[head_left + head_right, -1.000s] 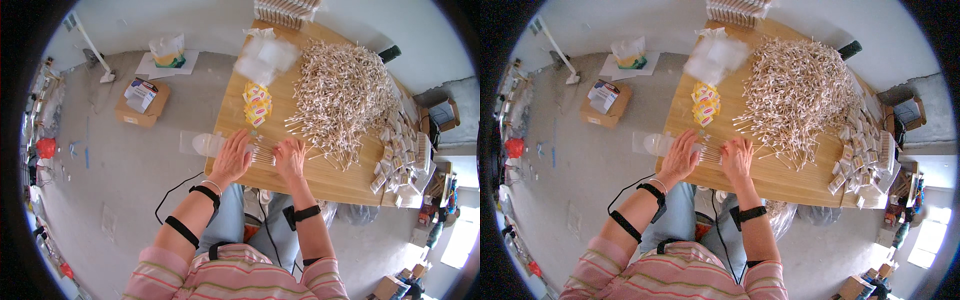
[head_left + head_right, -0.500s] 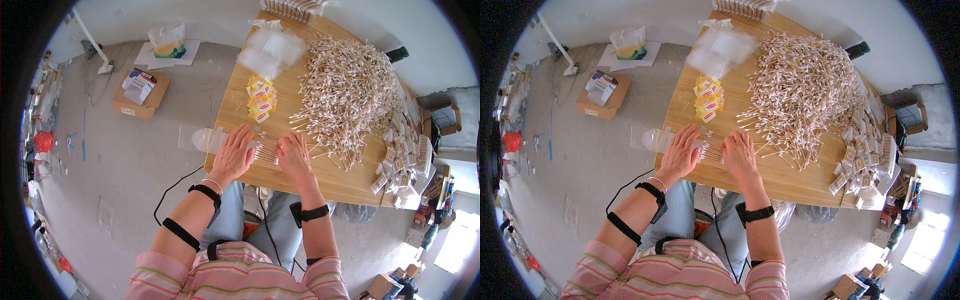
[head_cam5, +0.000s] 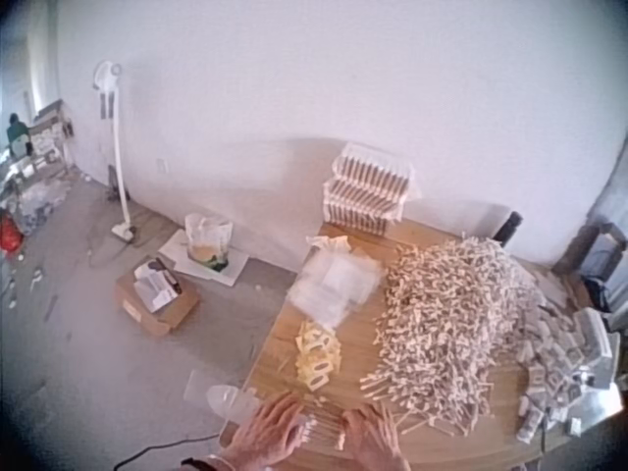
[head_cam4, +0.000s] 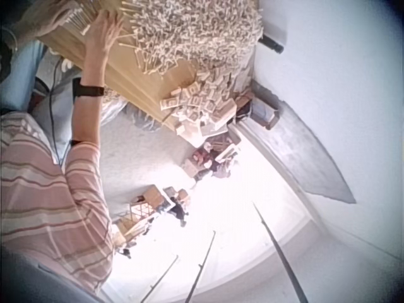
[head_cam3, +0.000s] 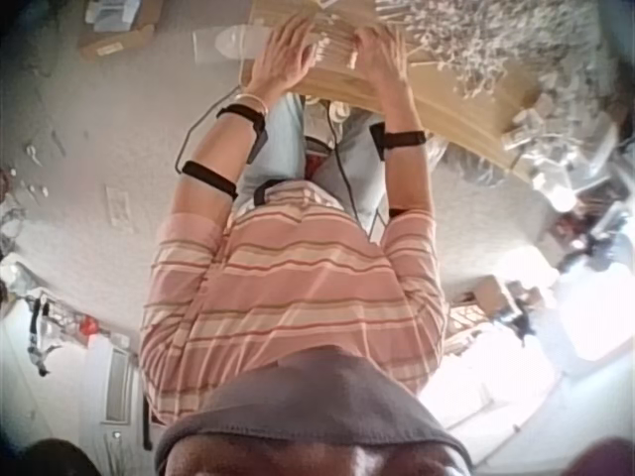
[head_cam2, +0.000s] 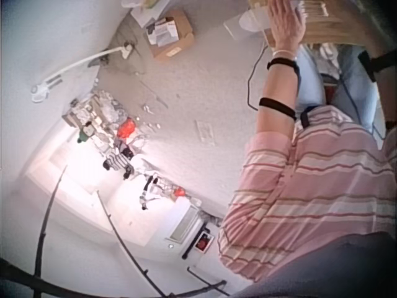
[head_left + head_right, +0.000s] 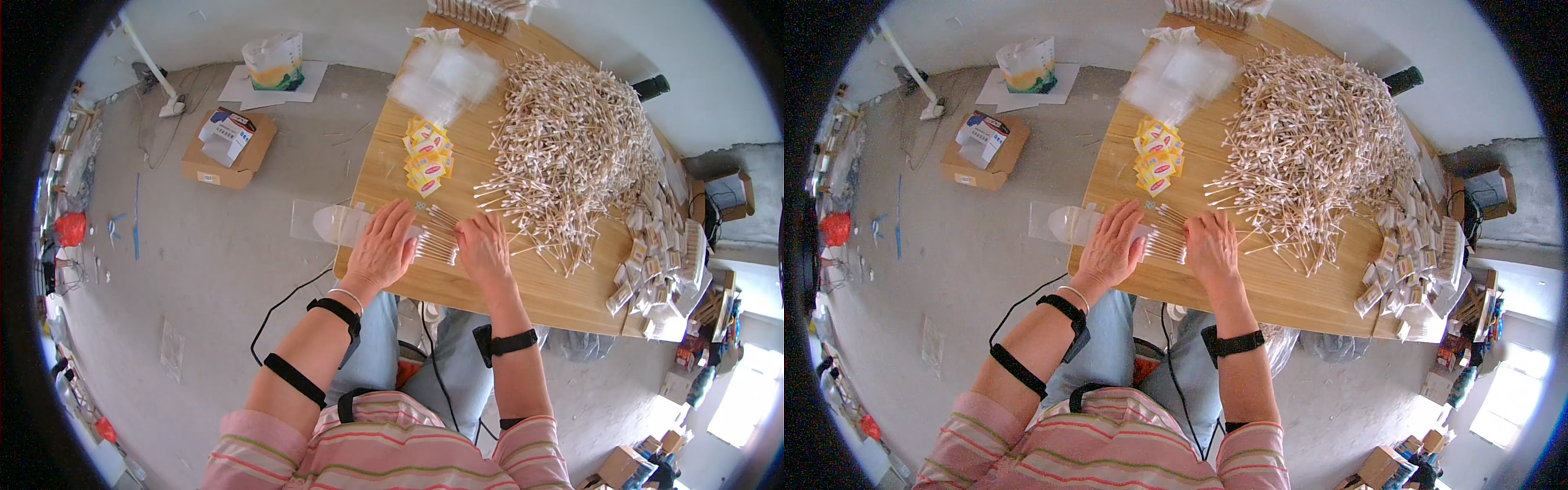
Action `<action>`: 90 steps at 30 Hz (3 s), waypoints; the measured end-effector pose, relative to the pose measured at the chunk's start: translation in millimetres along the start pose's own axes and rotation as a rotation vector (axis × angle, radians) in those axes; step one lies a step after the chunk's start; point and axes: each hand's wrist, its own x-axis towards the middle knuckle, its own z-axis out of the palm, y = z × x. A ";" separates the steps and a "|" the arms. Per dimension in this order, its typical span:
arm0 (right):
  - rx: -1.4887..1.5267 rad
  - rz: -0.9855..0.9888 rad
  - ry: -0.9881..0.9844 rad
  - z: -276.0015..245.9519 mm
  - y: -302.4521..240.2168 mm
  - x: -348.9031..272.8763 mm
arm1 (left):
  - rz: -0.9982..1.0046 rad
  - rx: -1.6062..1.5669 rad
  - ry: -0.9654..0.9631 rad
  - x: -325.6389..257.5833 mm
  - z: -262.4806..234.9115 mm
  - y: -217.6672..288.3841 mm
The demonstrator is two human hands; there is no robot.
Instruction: Picking up a bundle of cotton swabs from a pile and placing them into a plastic bag.
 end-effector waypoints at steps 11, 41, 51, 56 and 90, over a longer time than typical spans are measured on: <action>0.055 -0.015 -0.048 -11.8 5.9 5.9 | 0.012 -0.015 0.013 1.1 0.9 0.4; 0.027 0.198 0.001 -69.0 21.4 -96.8 | 0.000 -0.010 0.006 -1.0 3.3 -4.5; -0.230 0.564 -0.187 -99.6 62.9 -204.5 | 0.030 -0.009 0.018 3.5 3.8 -0.6; 0.071 0.295 -0.015 -54.2 30.6 -85.8 | 0.004 0.005 0.011 0.3 2.5 -5.0; -0.183 0.132 0.212 13.2 49.1 -3.7 | 0.143 0.090 -0.087 5.1 -9.3 4.0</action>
